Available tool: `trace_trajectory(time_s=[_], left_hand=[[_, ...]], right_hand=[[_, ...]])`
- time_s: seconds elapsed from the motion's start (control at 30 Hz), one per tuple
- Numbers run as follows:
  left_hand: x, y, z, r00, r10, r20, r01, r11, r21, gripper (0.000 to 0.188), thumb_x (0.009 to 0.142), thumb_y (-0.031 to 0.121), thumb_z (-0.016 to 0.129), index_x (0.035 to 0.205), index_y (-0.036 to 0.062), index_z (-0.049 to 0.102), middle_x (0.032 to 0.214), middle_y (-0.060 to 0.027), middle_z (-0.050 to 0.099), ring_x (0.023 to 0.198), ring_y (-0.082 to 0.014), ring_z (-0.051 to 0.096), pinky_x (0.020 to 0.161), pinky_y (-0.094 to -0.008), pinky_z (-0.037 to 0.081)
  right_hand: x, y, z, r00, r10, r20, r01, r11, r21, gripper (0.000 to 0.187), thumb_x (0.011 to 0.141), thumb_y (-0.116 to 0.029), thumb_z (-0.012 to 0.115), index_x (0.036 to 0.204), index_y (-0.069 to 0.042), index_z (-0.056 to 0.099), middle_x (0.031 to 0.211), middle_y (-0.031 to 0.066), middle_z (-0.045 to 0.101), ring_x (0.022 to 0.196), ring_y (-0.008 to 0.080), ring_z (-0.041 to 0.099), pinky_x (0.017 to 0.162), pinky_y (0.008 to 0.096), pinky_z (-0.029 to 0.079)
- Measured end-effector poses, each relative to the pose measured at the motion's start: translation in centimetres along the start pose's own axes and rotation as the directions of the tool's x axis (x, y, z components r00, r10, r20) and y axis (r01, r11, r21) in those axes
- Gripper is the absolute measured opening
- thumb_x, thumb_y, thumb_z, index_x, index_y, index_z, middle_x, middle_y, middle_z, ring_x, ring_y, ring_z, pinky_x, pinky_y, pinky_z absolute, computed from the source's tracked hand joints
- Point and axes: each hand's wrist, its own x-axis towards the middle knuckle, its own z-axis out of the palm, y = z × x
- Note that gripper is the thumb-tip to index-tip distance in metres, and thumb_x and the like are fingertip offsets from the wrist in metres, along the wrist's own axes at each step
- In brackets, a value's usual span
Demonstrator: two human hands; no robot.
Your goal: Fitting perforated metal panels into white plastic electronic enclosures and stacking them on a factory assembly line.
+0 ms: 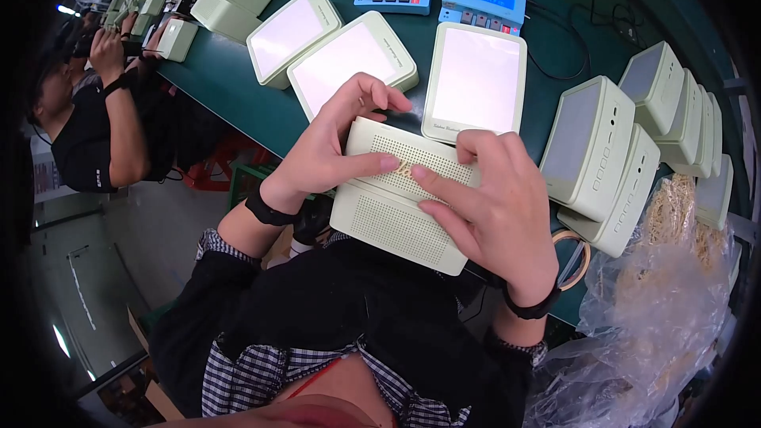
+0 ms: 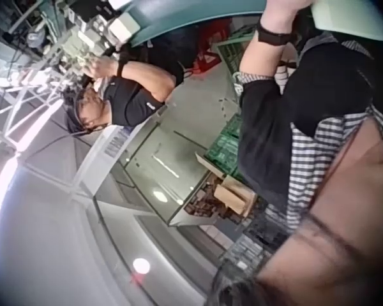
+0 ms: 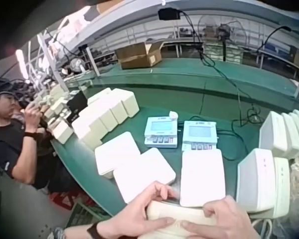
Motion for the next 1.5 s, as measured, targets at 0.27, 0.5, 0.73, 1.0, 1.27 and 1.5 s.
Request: trace_trajectory(time_s=[0.27, 0.5, 0.73, 1.0, 1.27, 1.5], left_hand=[[0.1, 0.5, -0.5, 0.993, -0.063, 0.101, 0.055, 0.995, 0.079, 0.050, 0.078, 0.010, 0.080, 0.114, 0.0067, 0.046, 0.119, -0.0079, 0.054, 0.114, -0.0157, 0.052, 0.097, -0.0291, 0.043], [2.4, 3.1, -0.6, 0.874, -0.432, 0.224, 0.284, 0.827, 0.486, 0.038, 0.079, 0.024, 0.081, 0.105, 0.0017, 0.066, 0.102, -0.0085, 0.067, 0.095, -0.0167, 0.064, 0.087, -0.0293, 0.050], [3.6, 4.6, 0.0, 0.862, -0.428, 0.273, 0.193, 0.773, 0.604, 0.039, 0.079, 0.028, 0.081, 0.105, 0.0019, 0.069, 0.097, -0.0089, 0.070, 0.092, -0.0180, 0.066, 0.084, -0.0293, 0.051], [4.5, 3.7, -1.5, 0.769, -0.528, 0.361, 0.377, 0.830, 0.412, 0.038, 0.079, 0.019, 0.081, 0.112, 0.0024, 0.069, 0.101, -0.0075, 0.070, 0.095, -0.0157, 0.065, 0.088, -0.0291, 0.051], [4.3, 3.2, -2.1, 0.820, -0.447, 0.358, 0.300, 0.868, 0.396, 0.044, 0.078, 0.017, 0.082, 0.116, 0.0022, 0.067, 0.106, -0.0074, 0.069, 0.099, -0.0155, 0.064, 0.092, -0.0302, 0.050], [3.2, 6.3, -1.3, 0.966, 0.188, 0.176, -0.258, 0.708, 0.658, 0.049, 0.075, 0.019, 0.083, 0.118, 0.0021, 0.064, 0.102, -0.0092, 0.069, 0.096, -0.0177, 0.066, 0.088, -0.0302, 0.051]], right_hand=[[-1.1, 0.8, 0.6, 0.992, 0.100, -0.074, -0.089, 0.987, 0.136, 0.038, 0.070, -0.012, 0.079, 0.107, -0.008, 0.074, 0.102, 0.0092, 0.048, 0.090, 0.0239, 0.051, 0.082, 0.0306, 0.043], [-0.9, 1.6, 3.1, 0.868, 0.496, -0.021, -0.417, 0.752, 0.510, 0.029, 0.075, -0.012, 0.078, 0.102, -0.001, 0.072, 0.097, 0.0078, 0.051, 0.092, 0.0187, 0.053, 0.083, 0.0271, 0.043], [-0.4, 1.6, 3.2, 0.882, 0.471, -0.002, -0.392, 0.736, 0.552, 0.028, 0.076, -0.012, 0.077, 0.099, 0.003, 0.069, 0.093, 0.0068, 0.053, 0.090, 0.0173, 0.054, 0.083, 0.0271, 0.043], [-0.3, 2.0, 3.0, 0.894, 0.447, 0.024, -0.381, 0.732, 0.565, 0.029, 0.074, -0.016, 0.080, 0.096, 0.000, 0.069, 0.092, 0.0074, 0.055, 0.088, 0.0197, 0.057, 0.080, 0.0315, 0.045], [-0.1, 3.1, 2.5, 0.907, 0.408, 0.101, -0.387, 0.717, 0.580, 0.036, 0.075, -0.015, 0.079, 0.105, -0.001, 0.066, 0.099, 0.0067, 0.053, 0.092, 0.0181, 0.053, 0.085, 0.0300, 0.042], [1.0, 0.6, -0.8, 0.859, 0.508, -0.057, -0.279, 0.559, 0.781, 0.089, 0.061, -0.022, 0.080, 0.140, -0.007, 0.040, 0.119, 0.0082, 0.045, 0.099, 0.0167, 0.046, 0.087, 0.0284, 0.039]])
